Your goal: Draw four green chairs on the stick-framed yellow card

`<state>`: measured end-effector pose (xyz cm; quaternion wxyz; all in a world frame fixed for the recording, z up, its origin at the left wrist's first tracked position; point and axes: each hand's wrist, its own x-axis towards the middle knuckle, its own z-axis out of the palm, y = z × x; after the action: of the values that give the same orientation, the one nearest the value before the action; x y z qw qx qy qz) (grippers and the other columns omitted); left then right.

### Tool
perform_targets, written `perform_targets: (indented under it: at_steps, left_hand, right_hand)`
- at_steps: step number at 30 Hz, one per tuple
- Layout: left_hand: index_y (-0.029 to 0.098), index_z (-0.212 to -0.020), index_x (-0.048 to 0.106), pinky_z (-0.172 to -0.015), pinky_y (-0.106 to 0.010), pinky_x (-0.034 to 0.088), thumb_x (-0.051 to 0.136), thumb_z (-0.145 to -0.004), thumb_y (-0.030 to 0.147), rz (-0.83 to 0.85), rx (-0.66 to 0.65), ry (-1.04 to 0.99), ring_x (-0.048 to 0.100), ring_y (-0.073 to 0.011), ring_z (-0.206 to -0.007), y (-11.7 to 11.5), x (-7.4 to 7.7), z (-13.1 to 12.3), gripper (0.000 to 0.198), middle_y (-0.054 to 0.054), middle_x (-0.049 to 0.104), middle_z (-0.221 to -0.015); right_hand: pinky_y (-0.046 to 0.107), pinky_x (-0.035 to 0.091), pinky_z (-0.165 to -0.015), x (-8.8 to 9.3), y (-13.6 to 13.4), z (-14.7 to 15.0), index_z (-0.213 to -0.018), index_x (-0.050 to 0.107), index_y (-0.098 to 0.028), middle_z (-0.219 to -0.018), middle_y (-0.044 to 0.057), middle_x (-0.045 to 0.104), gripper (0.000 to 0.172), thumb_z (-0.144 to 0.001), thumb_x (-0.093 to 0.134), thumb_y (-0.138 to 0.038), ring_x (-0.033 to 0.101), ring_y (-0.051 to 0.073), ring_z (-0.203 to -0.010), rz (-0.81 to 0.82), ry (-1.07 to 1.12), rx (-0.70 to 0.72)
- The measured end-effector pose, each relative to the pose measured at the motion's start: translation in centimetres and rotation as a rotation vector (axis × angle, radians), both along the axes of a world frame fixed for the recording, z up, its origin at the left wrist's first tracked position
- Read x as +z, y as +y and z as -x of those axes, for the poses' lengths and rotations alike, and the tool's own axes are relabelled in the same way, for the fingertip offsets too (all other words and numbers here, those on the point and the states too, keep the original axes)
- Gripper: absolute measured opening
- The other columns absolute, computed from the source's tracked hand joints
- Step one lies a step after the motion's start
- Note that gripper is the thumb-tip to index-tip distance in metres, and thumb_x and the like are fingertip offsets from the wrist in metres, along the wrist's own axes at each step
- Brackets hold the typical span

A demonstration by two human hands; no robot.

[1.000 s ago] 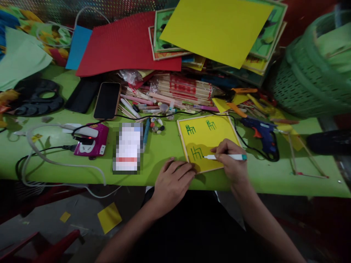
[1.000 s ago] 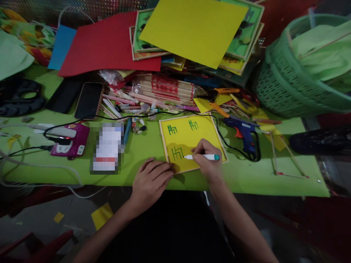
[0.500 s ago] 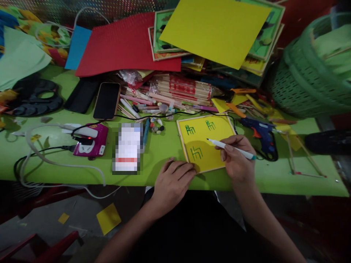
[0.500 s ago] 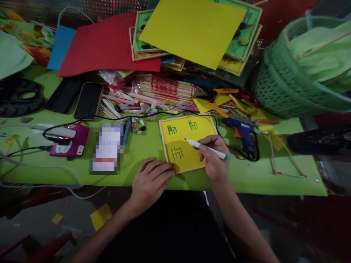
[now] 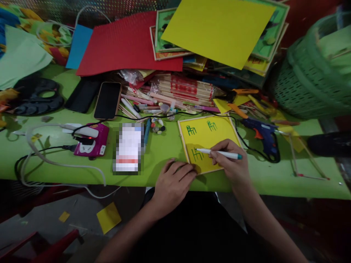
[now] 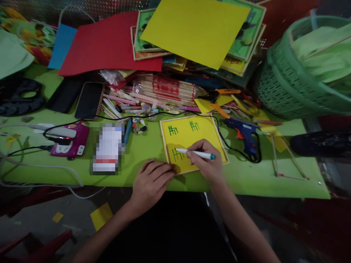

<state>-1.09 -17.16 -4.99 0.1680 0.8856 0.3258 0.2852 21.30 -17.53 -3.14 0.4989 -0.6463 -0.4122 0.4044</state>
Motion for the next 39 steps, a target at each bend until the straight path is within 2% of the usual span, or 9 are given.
perform_targets:
  at_steps: [14, 35, 39]
  left_hand:
    - [0.023, -0.108, 0.071, -0.109, -0.040, 0.044, 0.062, -0.094, 0.017, -0.017, 0.006, -0.008, 0.065, -0.0166, -0.107, 0.08, 0.20, -0.04, 0.018, 0.001, 0.076, -0.114]
    - [0.024, -0.110, 0.071, -0.109, -0.040, 0.044, 0.063, -0.093, 0.017, -0.024, 0.004, -0.011, 0.065, -0.0159, -0.108, 0.08, 0.12, 0.00, 0.020, 0.002, 0.076, -0.115]
    - [0.024, -0.110, 0.070, -0.110, -0.040, 0.043, 0.062, -0.095, 0.018, -0.011, -0.003, -0.025, 0.064, -0.0163, -0.108, 0.10, 0.11, 0.01, 0.019, 0.003, 0.076, -0.116]
  right_hand:
    - [0.025, 0.044, -0.045, 0.38, 0.48, 0.75, -0.081, 0.065, -0.021, -0.059, -0.003, 0.063, 0.018, -0.078, 0.078, -0.033, 0.056, 0.012, -0.048, 0.028, -0.104, 0.072]
    - [0.025, 0.044, -0.043, 0.18, 0.64, 0.62, -0.080, 0.065, -0.022, -0.056, -0.003, 0.062, 0.019, -0.079, 0.078, -0.035, 0.055, 0.012, -0.046, 0.022, -0.115, 0.004]
    - [0.025, 0.046, -0.044, 0.29, 0.64, 0.47, -0.079, 0.065, -0.021, -0.062, -0.001, 0.067, 0.019, -0.078, 0.079, -0.033, 0.056, 0.012, -0.046, 0.016, -0.060, -0.038]
